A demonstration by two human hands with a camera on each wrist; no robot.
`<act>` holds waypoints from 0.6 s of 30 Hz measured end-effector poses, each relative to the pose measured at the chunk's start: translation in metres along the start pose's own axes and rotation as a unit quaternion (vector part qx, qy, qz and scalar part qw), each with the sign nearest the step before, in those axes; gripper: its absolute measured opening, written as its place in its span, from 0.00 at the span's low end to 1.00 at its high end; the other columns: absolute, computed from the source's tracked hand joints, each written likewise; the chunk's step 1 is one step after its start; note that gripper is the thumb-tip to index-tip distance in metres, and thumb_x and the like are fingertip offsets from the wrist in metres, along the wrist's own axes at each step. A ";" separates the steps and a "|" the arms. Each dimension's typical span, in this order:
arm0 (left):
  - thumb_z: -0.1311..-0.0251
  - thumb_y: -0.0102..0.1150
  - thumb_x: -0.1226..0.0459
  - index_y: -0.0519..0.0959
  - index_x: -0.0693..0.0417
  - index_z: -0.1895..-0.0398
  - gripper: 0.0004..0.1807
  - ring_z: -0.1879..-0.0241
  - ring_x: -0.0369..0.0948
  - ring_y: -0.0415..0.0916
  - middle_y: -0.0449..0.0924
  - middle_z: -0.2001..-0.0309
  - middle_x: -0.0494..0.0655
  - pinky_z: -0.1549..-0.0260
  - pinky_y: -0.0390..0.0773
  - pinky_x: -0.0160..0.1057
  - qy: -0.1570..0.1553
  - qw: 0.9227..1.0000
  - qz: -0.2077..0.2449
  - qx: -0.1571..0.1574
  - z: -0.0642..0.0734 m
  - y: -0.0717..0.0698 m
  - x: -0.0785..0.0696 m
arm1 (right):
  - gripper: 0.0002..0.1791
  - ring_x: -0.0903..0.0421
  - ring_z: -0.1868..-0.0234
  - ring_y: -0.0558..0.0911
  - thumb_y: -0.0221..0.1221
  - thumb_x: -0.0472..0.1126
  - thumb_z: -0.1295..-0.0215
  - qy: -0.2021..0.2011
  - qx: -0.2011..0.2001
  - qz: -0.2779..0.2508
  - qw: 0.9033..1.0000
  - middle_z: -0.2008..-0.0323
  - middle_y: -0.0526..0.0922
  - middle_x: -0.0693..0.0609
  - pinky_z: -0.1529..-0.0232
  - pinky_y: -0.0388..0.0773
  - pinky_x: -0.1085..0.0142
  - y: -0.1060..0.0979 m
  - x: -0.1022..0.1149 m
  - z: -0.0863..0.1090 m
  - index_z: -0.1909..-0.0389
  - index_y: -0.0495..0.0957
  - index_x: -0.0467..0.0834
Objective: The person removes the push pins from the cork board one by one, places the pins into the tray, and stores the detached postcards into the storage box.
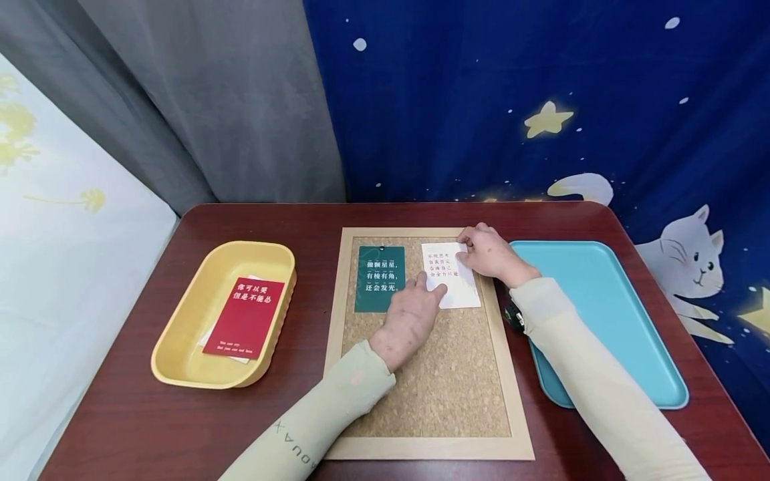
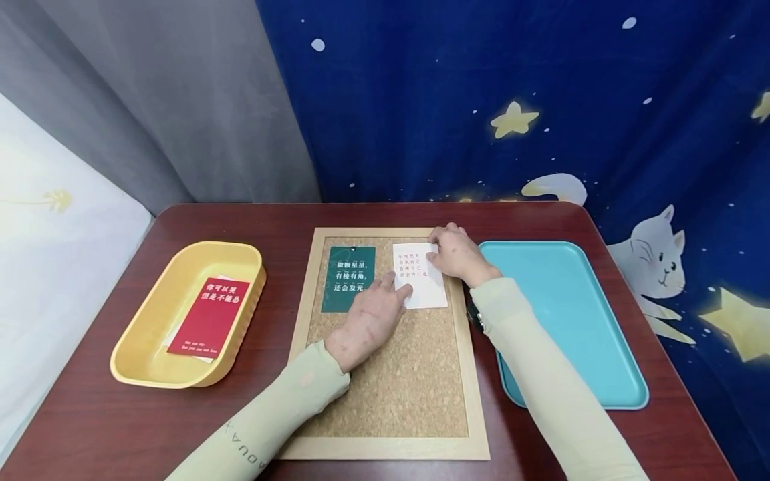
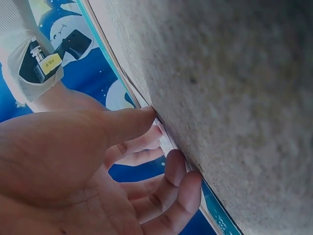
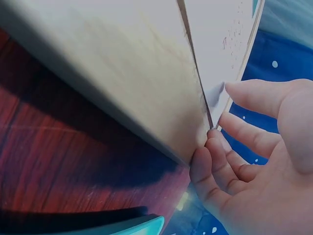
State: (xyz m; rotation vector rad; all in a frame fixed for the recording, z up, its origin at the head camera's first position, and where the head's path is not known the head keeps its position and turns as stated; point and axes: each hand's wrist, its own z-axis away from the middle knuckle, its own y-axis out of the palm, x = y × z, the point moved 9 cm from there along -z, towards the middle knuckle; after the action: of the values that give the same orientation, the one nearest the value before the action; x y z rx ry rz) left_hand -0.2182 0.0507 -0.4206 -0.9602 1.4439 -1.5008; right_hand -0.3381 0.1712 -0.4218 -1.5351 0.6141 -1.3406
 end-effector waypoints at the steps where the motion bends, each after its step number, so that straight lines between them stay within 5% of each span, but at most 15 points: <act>1: 0.32 0.63 0.63 0.78 0.38 0.37 0.21 0.45 0.49 0.84 0.79 0.39 0.57 0.65 0.89 0.45 0.000 1.000 0.000 -0.001 0.000 0.000 0.000 | 0.19 0.41 0.46 0.75 0.61 0.40 0.28 0.002 0.000 -0.001 1.000 0.48 0.77 0.36 0.42 0.75 0.47 0.000 -0.001 -0.001 0.41 0.77 0.34; 18: 0.31 0.63 0.63 0.77 0.39 0.38 0.20 0.42 0.52 0.83 0.76 0.34 0.59 0.66 0.89 0.46 -0.004 1.000 0.010 0.000 -0.001 0.001 0.002 | 0.11 0.46 0.57 0.77 0.61 0.39 0.29 0.034 -0.008 -0.062 0.998 0.56 0.79 0.40 0.53 0.73 0.57 -0.001 -0.016 -0.009 0.53 0.74 0.36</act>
State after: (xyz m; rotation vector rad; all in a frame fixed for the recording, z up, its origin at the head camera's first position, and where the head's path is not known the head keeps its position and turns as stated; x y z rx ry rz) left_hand -0.2200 0.0496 -0.4216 -0.9475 1.4439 -1.4813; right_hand -0.3512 0.1824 -0.4288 -1.5668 0.5810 -1.4888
